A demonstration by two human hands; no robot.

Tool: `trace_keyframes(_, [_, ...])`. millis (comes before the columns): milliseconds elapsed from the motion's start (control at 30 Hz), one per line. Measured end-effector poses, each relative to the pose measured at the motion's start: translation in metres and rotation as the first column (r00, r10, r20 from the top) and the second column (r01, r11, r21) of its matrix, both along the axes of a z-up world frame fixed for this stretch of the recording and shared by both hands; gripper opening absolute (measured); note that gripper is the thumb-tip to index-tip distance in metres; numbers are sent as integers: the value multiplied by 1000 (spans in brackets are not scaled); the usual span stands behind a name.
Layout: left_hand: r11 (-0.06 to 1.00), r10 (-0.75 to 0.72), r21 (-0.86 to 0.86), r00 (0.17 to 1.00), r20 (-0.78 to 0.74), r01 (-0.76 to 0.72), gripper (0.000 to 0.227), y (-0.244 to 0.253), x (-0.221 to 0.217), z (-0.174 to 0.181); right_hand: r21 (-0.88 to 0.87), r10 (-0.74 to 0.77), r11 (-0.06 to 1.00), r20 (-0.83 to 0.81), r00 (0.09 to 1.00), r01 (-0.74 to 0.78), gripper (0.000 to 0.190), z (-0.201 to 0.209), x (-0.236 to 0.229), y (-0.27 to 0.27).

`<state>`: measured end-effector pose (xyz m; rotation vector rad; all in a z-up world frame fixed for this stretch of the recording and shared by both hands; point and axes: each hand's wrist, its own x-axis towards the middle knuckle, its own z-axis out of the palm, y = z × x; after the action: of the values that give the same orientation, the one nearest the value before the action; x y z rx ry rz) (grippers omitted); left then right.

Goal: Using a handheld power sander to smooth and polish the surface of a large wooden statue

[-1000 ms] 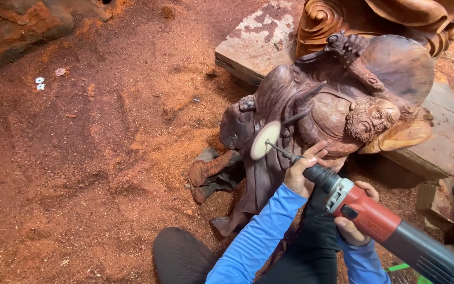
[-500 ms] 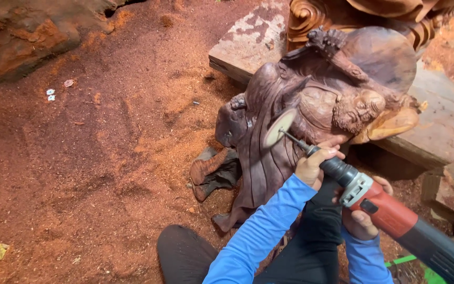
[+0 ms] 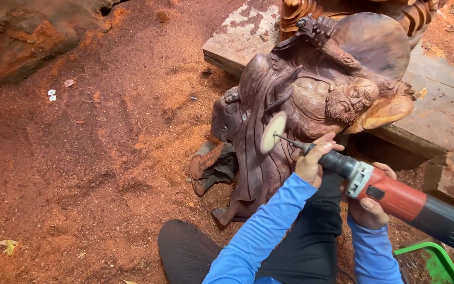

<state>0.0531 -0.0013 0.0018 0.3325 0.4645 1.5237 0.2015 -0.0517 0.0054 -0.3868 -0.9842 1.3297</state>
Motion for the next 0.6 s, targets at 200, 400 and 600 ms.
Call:
trace_keyframes(200, [997, -64, 36, 997, -49, 66, 68, 0, 9, -8, -41, -13, 999, -59, 998, 11, 87, -4, 9, -1])
trace_keyframes(400, [1000, -24, -3, 999, -25, 24, 61, 1, 6, -11, -39, -8, 999, -35, 999, 6, 88, -12, 6, 0])
trace_keyframes(600, [992, -71, 98, 988, -140, 85, 64, 21, 14, 11, -18, -6, 1000, -165, 986, 4, 85, -1, 6, 4])
